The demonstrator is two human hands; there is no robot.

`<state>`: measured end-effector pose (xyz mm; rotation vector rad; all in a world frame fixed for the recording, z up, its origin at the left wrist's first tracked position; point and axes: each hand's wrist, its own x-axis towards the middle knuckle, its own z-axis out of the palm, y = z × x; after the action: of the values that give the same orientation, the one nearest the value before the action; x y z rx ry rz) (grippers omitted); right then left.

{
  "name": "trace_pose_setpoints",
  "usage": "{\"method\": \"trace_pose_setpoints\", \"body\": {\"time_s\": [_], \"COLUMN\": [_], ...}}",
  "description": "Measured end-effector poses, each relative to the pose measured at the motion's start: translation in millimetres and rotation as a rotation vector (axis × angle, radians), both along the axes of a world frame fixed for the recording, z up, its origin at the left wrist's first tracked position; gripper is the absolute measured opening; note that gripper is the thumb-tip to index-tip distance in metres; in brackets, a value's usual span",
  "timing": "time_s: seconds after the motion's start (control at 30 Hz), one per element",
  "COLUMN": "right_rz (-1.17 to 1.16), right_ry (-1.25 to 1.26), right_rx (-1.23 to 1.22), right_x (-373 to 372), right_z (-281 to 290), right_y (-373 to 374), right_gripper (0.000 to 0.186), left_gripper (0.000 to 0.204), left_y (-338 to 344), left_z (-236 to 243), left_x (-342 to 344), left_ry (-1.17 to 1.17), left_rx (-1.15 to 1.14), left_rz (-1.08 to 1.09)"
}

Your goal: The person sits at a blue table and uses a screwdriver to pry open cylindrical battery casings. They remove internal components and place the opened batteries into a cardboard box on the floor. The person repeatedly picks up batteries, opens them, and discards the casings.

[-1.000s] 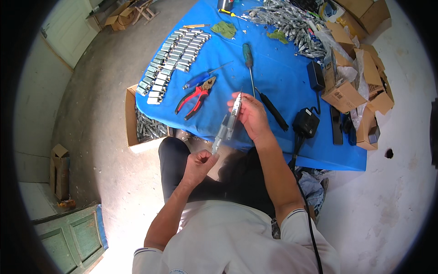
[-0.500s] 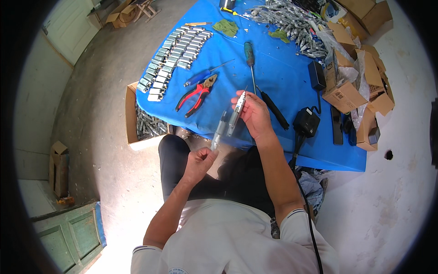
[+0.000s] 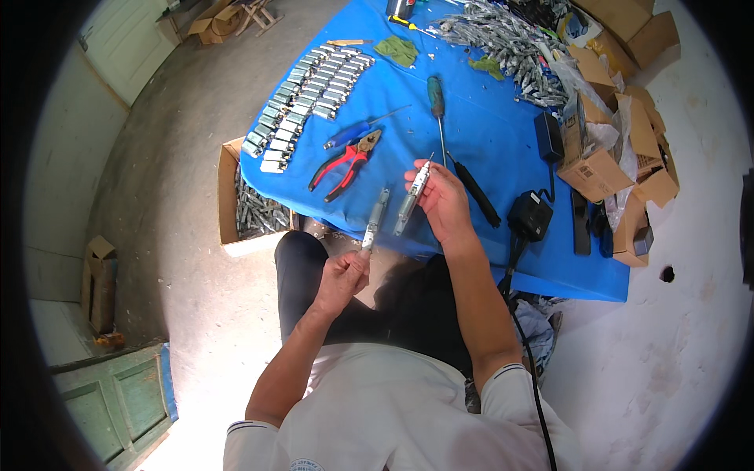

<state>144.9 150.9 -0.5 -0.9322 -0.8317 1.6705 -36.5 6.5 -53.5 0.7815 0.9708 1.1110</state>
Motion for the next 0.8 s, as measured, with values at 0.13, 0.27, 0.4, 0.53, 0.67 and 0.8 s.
{"method": "trace_pose_setpoints", "body": {"time_s": [0.13,0.27,0.4,0.53,0.67,0.8], "right_rz": [-0.03,-0.036,-0.045,-0.055,-0.078,-0.078], "right_ry": [0.028,0.031,0.022,0.022,-0.007,-0.078], "right_rx": [0.007,0.004,0.008,0.012,0.013,0.024], "right_x": [-0.9,-1.1,-2.3,-0.8,-2.1,-5.5], "right_z": [-1.9,-3.2,-3.8,-6.8,-5.9,-6.8], "right_y": [-0.9,-0.8,-1.6,-0.8,-3.3,0.2], "right_gripper": [0.029,0.029,0.028,0.027,0.028,0.025], "left_gripper": [0.042,0.043,0.044,0.043,0.043,0.044], "left_y": [-0.5,-1.3,-2.2,-1.9,-0.4,-1.0], "left_z": [0.3,-1.6,3.4,3.3,-1.7,-4.1], "left_x": [1.6,-1.0,-1.7,-2.8,-3.5,-7.0], "left_ry": [-0.006,-0.015,-0.012,-0.014,-0.039,-0.047], "left_rx": [-0.015,-0.023,-0.034,-0.025,-0.084,-0.102], "left_rz": [0.004,-0.018,-0.009,-0.02,-0.013,0.022]}}
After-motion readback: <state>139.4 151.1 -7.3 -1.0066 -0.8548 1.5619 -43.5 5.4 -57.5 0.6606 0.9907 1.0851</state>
